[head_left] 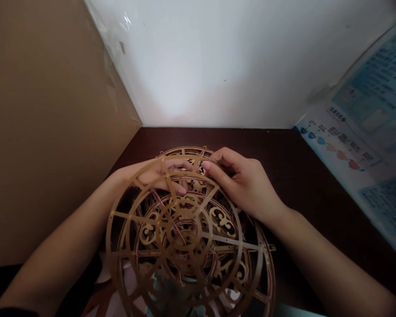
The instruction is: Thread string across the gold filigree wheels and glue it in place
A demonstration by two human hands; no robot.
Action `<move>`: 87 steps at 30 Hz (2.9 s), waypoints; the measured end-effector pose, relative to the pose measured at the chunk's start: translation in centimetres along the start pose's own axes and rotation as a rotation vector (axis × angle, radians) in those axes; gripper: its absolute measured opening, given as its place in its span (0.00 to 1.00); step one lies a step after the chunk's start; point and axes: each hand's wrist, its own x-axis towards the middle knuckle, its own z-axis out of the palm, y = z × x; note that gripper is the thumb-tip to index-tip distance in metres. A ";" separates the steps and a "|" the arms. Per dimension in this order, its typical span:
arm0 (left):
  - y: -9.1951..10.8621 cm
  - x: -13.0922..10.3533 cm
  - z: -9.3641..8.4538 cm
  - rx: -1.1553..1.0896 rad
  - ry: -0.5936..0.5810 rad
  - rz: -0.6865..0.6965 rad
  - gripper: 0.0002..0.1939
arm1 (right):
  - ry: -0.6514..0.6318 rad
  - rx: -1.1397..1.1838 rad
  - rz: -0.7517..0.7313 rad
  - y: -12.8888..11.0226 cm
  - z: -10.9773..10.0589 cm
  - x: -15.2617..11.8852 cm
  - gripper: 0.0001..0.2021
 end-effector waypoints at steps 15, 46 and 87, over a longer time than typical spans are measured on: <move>-0.8 -0.6 -1.0 -0.128 0.113 -0.046 0.15 | 0.038 0.169 0.072 0.2 -0.3 0.3 0.13; -2.4 0.7 -1.0 -0.230 0.170 -0.052 0.22 | -0.235 0.180 0.082 0.7 -2.0 0.6 0.09; -1.5 1.6 1.0 -0.472 0.274 -0.100 0.20 | -0.072 -0.091 -0.263 0.2 -0.5 -0.1 0.06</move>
